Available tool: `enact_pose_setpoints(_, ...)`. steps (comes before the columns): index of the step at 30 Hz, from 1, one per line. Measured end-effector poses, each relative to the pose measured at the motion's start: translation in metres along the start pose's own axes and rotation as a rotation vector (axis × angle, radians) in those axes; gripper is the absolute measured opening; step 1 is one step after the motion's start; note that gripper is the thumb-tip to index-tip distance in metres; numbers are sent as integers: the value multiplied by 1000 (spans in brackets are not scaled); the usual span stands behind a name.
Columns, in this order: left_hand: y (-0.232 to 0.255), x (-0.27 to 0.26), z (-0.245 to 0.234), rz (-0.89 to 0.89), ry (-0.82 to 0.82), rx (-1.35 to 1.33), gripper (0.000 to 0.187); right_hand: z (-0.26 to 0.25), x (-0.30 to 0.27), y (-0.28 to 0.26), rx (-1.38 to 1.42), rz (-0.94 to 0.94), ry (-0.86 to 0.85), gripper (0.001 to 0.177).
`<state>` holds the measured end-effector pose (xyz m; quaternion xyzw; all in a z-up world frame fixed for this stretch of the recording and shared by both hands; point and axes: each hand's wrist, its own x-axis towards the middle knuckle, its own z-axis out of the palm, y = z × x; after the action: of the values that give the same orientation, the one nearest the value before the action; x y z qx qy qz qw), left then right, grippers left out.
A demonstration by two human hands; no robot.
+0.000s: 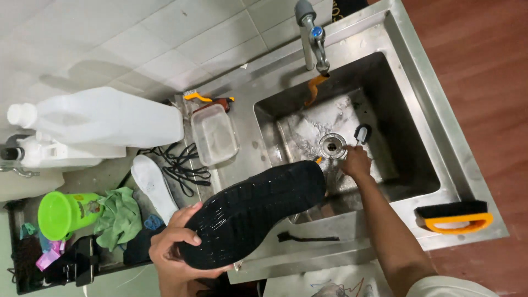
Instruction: The person scrubs the sole and upper of a black shoe with a small brush over a stainless steel sink, then rinses the shoe under running water. The person continues to scrub the shoe's upper surface with the brush.
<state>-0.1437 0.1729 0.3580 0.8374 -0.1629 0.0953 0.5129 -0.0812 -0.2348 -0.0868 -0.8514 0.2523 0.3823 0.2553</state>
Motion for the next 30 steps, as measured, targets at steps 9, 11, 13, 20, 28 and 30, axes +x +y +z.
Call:
enact_pose_setpoints(9, -3, 9, -32, 196, -239, -90, 60, -77, -291, -126, 681, -948, 78, 55)
enact_pose_setpoints(11, -1, 8, -35, 200, -302, -12, 69, -64, -331, -142, 267, -1164, 61, 138)
enact_pose_setpoints(13, -7, 2, -41, 154, -306, -38, 78, -39, -338, -152, 189, -1167, 150, 127)
enact_pose_setpoints(20, -34, -6, -55, 42, -242, -228, 96, 7, -331, -163, 457, -1191, 423, 106)
enact_pose_setpoints(28, -32, -38, -63, -322, -91, -5, 79, 16, -343, -187, 627, -1024, 792, 106)
enact_pose_setpoints(30, -49, -57, -60, -426, -141, -24, 78, 16, -345, -189, 638, -1011, 816, 106)
